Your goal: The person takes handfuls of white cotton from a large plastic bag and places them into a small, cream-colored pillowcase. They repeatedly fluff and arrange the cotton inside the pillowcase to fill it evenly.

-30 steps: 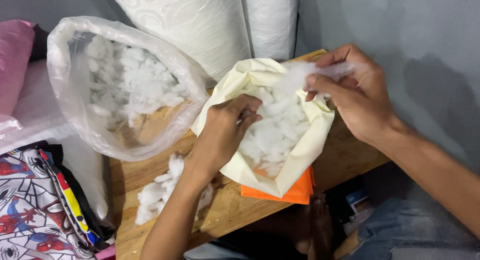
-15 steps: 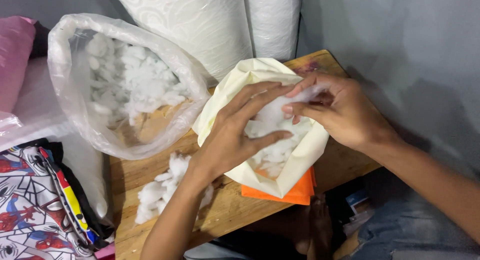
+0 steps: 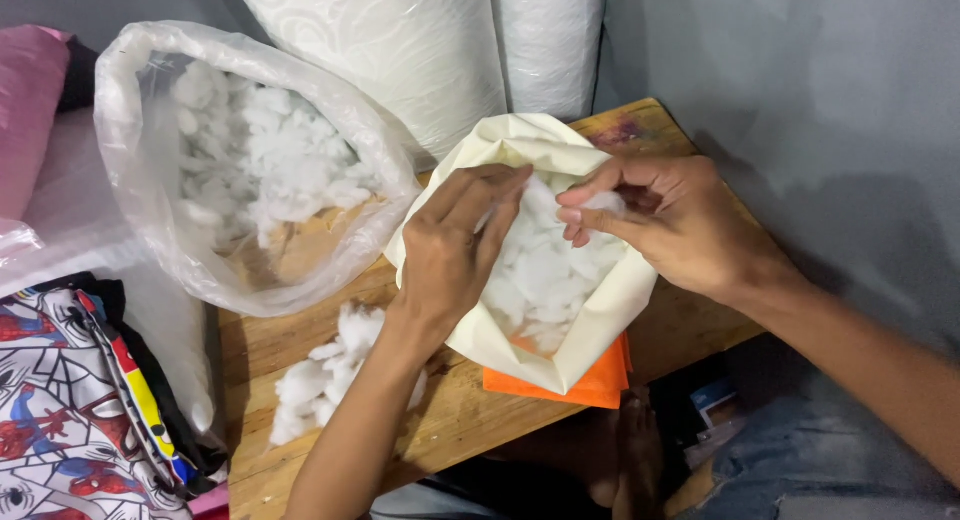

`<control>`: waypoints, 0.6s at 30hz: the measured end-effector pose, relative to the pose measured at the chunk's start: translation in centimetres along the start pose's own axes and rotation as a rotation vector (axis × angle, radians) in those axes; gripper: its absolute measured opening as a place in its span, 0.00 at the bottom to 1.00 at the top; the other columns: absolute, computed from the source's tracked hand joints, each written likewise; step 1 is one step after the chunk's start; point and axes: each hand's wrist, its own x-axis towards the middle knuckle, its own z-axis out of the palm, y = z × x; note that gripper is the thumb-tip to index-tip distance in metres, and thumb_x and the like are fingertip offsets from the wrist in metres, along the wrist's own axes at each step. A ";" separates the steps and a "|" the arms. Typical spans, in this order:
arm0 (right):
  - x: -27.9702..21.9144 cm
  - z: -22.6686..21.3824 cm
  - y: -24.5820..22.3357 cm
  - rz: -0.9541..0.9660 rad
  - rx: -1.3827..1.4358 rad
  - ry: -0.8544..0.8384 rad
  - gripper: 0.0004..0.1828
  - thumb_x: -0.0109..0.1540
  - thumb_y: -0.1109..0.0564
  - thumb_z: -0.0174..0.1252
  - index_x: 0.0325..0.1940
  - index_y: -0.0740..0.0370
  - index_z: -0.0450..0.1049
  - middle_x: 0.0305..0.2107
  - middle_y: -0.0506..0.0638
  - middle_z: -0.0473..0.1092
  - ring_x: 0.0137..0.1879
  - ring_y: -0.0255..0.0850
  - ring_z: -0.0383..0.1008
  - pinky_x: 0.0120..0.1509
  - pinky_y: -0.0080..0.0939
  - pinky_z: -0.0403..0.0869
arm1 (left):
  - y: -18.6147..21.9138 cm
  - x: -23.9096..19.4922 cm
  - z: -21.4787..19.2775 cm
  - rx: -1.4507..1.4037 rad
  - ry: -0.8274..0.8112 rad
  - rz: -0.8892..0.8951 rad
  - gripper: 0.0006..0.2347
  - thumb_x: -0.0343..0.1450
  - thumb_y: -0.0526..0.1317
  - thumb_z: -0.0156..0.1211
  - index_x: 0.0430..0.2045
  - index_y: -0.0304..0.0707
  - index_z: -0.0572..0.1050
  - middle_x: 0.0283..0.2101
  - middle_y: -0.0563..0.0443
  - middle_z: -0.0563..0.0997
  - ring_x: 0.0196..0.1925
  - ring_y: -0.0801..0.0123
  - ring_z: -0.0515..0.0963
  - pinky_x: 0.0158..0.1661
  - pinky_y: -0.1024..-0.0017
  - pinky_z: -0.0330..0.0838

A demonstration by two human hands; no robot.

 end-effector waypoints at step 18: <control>-0.5 -2.9 0.3 0.087 0.082 0.209 0.07 0.63 0.69 0.63 0.43 0.67 0.75 0.38 0.53 0.75 0.45 0.41 0.81 0.56 0.32 0.80 | -0.2 0.7 -1.5 -0.040 -0.544 -0.240 0.20 0.73 0.39 0.62 0.61 0.48 0.69 0.62 0.46 0.74 0.62 0.54 0.76 0.60 0.62 0.66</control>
